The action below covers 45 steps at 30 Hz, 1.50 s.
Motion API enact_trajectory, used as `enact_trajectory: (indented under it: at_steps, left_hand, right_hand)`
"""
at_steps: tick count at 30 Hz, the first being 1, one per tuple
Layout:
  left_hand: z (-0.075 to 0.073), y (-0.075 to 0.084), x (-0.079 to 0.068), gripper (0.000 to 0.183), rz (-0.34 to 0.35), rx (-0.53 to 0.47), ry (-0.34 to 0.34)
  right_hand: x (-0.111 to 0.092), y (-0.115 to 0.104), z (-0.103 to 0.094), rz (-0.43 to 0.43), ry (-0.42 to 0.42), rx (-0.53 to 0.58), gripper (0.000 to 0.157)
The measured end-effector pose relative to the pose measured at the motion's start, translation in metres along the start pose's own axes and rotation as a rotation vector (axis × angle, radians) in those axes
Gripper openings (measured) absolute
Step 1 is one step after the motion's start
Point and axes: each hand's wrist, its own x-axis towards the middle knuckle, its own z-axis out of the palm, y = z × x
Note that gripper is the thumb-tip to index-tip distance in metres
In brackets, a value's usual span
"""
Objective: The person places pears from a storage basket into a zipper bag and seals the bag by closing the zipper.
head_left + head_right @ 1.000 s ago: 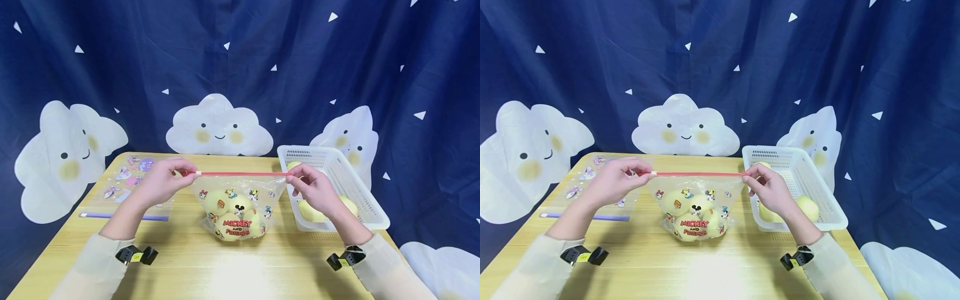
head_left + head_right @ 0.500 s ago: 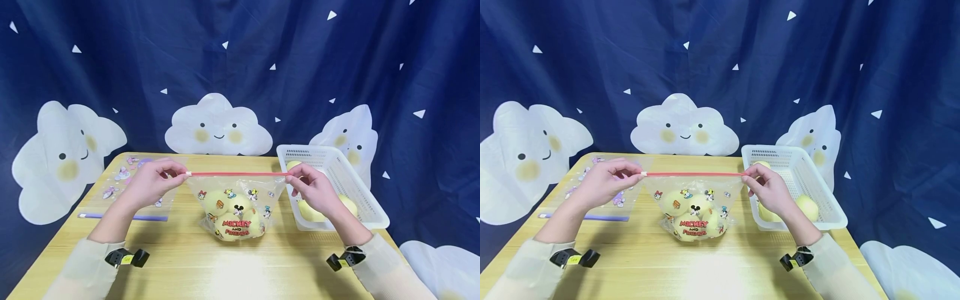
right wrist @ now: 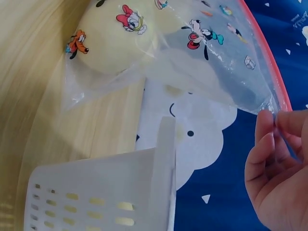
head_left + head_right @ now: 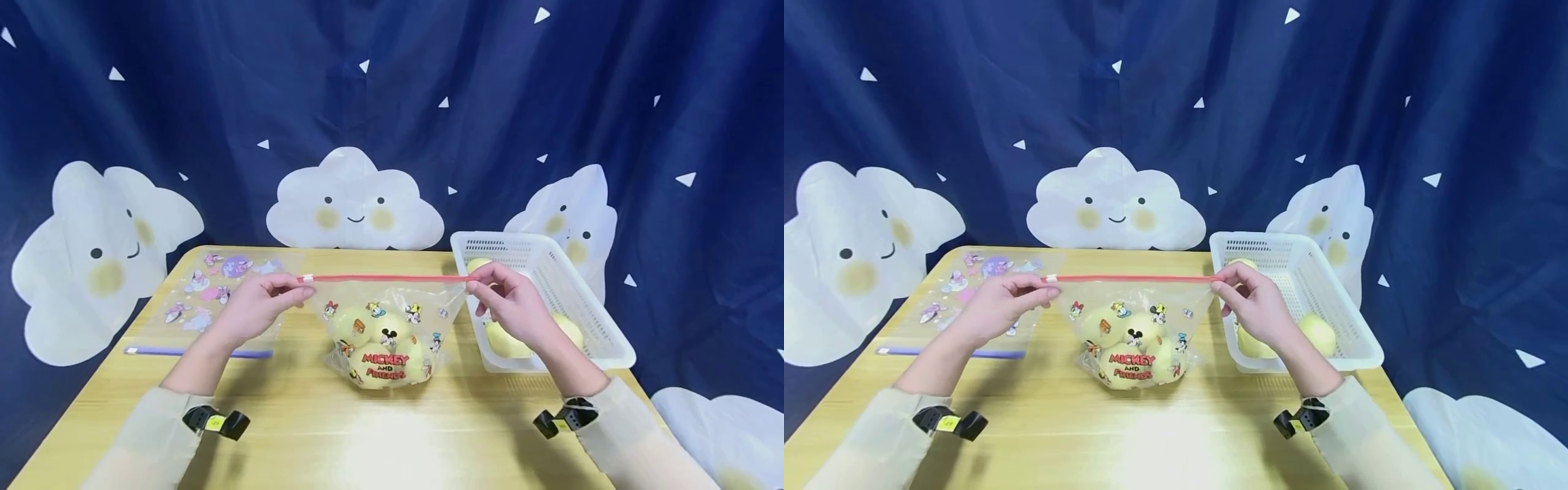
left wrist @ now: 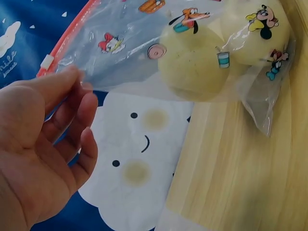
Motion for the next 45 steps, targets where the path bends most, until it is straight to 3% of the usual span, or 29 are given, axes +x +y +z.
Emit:
enact_trajectory:
  at_steps: [5, 12, 20, 25, 32, 40, 45]
  left_hand:
    - [0.000, 0.012, 0.021, 0.027, -0.061, 0.031, 0.075]
    - [-0.001, 0.025, 0.067, 0.031, -0.102, -0.007, 0.186]
    - [0.008, 0.019, 0.122, 0.036, -0.232, -0.053, 0.227]
    - [0.018, 0.009, 0.145, 0.033, -0.261, -0.104, 0.241]
    - [0.030, 0.003, 0.159, 0.035, -0.296, -0.149, 0.227]
    - [0.033, 0.002, 0.159, 0.044, -0.377, -0.301, 0.182]
    - [0.031, -0.001, 0.156, 0.051, -0.403, -0.305, 0.137]
  right_hand:
    - [0.021, -0.010, -0.007, 0.071, 0.018, 0.033, 0.023]
    - [0.073, -0.023, -0.014, 0.116, 0.084, 0.045, 0.022]
    - [0.131, -0.018, -0.006, 0.194, 0.168, 0.026, 0.014]
    - [0.155, -0.006, 0.004, 0.260, 0.223, 0.022, 0.007]
    - [0.168, 0.011, 0.014, 0.355, 0.220, -0.054, 0.015]
    - [0.171, 0.019, 0.018, 0.425, 0.129, 0.051, 0.034]
    - [0.169, 0.020, 0.019, 0.429, 0.082, 0.028, 0.036]
